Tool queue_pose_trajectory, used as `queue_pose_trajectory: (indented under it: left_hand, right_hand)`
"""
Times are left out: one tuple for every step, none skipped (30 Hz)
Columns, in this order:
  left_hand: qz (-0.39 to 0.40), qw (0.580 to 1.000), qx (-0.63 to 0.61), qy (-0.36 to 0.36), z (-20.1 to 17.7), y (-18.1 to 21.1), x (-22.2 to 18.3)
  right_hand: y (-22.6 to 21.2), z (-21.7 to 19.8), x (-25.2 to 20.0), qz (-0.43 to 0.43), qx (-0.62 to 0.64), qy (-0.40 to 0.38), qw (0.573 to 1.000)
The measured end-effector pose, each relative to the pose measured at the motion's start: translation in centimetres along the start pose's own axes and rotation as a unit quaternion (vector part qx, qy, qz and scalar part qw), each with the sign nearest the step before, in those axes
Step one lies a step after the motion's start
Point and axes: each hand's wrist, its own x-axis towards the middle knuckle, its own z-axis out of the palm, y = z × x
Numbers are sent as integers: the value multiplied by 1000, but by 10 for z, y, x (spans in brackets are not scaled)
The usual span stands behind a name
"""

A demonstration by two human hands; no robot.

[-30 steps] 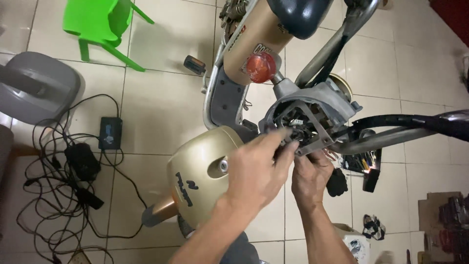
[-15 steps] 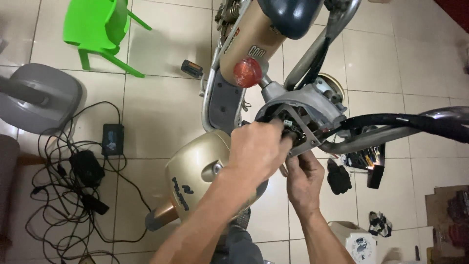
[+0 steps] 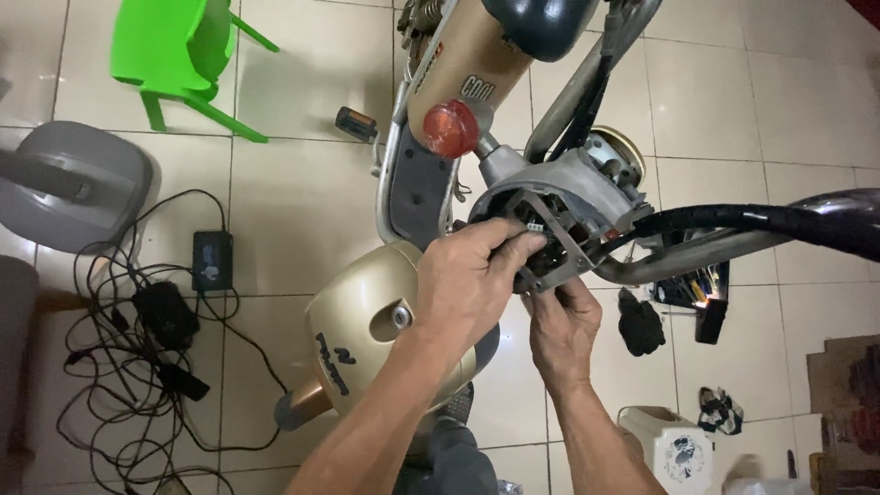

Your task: Disconnecting electrical cables and connectors from the front assembly of a scooter

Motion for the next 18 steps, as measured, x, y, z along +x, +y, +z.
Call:
queue_pose_trajectory:
  left_hand:
    - [3,1000,28,3,0,1,0]
    - [3,1000,29,4,3,-2,1]
    - [7,999,50,9,5,-5,1]
    - [12,997,71,13,8,-8,3]
    - [13,997,71,14,7,-9,2]
    - [28,997,63,19,6,-9,1]
    - [42,997,54,24,6,-10,0]
    - [42,997,55,25,4,-8,-1]
    - [62,996,61,24,2,-7,-2]
    - [80,994,67,23,0,-5,-4]
    - [79,994,68,23,-2,-5,-6]
    - [99,992,76,26,-3,-4,-7]
    - [119,989,84,29,-4,-3,-9]
    - [119,989,85,30,-3,-3,-9]
    - [131,985,104,33,-3,-4,-10]
    - [142,982,122,36,-2,-4,-10]
    - [142,982,122,37,-2,-4,-9]
    - [154,976,150,33,-3,-4,-8]
  right_hand:
    - [-2,0,0,-7,-9,-4,1000]
    - [-6,-2,-1,-7,-8,-5,1000]
    - [-9,-3,-2,-24,-23,-28,999]
    - [-13,-5,-3,-43,-40,-51,997]
    - [-11,-3,-3,-44,-39,-51,997]
    - [-8,-2,-3,-50,-37,-49,997]
    - [-5,-1,-3,-56,-34,-47,997]
    - [-6,-1,-3,-56,-33,-48,997]
    - [-7,0,-2,-65,-34,-46,996]
    - [-7,0,-3,-72,-35,-44,996]
    - [-4,-1,-2,-71,-34,-45,996]
    - [-2,-1,-1,-79,-46,-43,995]
    - [1,-2,0,-88,-57,-41,994]
    - [3,-3,0,-88,-57,-42,994]
    - [5,-4,0,-80,-52,-35,995]
    - [7,-6,0,-73,-49,-28,996]
    - [6,-5,0,-73,-49,-29,996]
    - [5,-4,-1,-62,-52,-28,996]
